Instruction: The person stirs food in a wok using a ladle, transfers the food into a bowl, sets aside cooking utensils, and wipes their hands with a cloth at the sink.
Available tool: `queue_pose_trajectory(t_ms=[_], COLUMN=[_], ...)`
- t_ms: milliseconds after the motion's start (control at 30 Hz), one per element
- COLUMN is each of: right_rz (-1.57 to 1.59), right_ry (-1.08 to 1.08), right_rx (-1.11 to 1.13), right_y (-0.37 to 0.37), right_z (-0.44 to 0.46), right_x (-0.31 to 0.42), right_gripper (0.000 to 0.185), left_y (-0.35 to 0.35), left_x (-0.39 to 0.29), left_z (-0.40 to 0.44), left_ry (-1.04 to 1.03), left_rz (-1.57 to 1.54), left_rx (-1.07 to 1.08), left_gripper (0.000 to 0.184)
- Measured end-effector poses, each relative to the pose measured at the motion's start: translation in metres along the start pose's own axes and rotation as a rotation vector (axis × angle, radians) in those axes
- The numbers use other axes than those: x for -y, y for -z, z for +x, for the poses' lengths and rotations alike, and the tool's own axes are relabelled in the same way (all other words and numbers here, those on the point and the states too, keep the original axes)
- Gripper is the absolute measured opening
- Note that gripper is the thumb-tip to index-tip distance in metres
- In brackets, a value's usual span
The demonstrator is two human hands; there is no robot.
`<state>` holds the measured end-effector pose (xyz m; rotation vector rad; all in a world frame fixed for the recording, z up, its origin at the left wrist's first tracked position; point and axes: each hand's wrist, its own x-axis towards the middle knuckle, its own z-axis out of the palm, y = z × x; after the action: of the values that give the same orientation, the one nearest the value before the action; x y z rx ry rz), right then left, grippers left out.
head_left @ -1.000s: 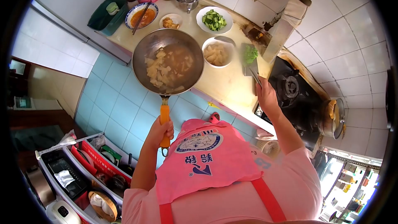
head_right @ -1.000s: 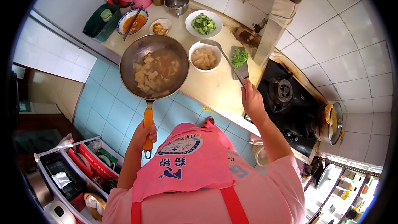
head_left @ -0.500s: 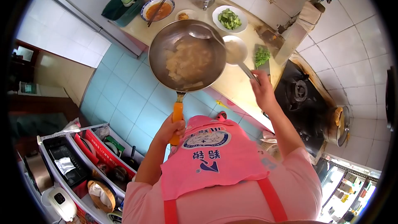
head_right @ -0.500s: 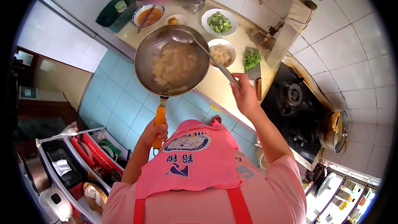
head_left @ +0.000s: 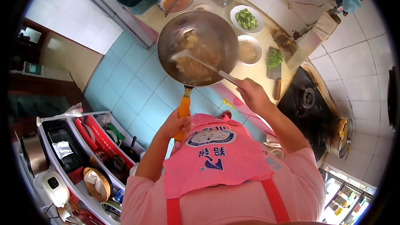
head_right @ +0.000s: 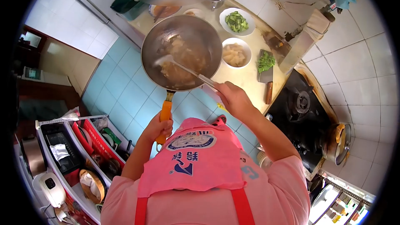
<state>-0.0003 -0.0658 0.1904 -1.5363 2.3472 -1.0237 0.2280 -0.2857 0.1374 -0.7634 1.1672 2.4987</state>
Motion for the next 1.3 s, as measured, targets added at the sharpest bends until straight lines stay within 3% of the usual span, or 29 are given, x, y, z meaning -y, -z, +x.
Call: queue_pose_trajectory(t_ms=[200, 433, 533, 667, 833, 1100, 1300], right_rz=[-0.256, -0.008, 0.067, 0.086, -0.075, 0.002, -0.031], right_ry=[0.128, -0.006, 0.039, 0.063, 0.094, 0.066, 0.066], right_rx=[0.017, -0.184, -0.292, -0.248, -0.002, -0.231, -0.158], right_y=[0.033, 0.007, -0.025, -0.038, -0.006, -0.027, -0.037], right_z=[-0.021, 0.007, 0.031, 0.029, -0.007, 0.038, 0.032], right_x=[0.003, 0.011, 0.008, 0.013, 0.016, 0.012, 0.014], right_gripper=[0.041, 0.028, 0.029, 0.03, 0.032, 0.029, 0.029], left_y=[0.004, 0.003, 0.002, 0.002, 0.009, 0.01, 0.015], left_x=[-0.006, -0.006, -0.003, -0.004, -0.003, 0.0, 0.002], left_z=[-0.007, -0.014, -0.019, -0.024, -0.031, -0.039, -0.044], left_ry=[-0.015, -0.033, -0.035, -0.021, -0.051, -0.065, -0.076], left_rz=[0.004, 0.016, 0.015, 0.044, 0.062, 0.06, 0.056], left_rx=[-0.067, -0.072, -0.07, -0.083, -0.098, -0.109, -0.119], left_gripper=[0.021, 0.021, 0.021, 0.018, 0.017, 0.02, 0.02])
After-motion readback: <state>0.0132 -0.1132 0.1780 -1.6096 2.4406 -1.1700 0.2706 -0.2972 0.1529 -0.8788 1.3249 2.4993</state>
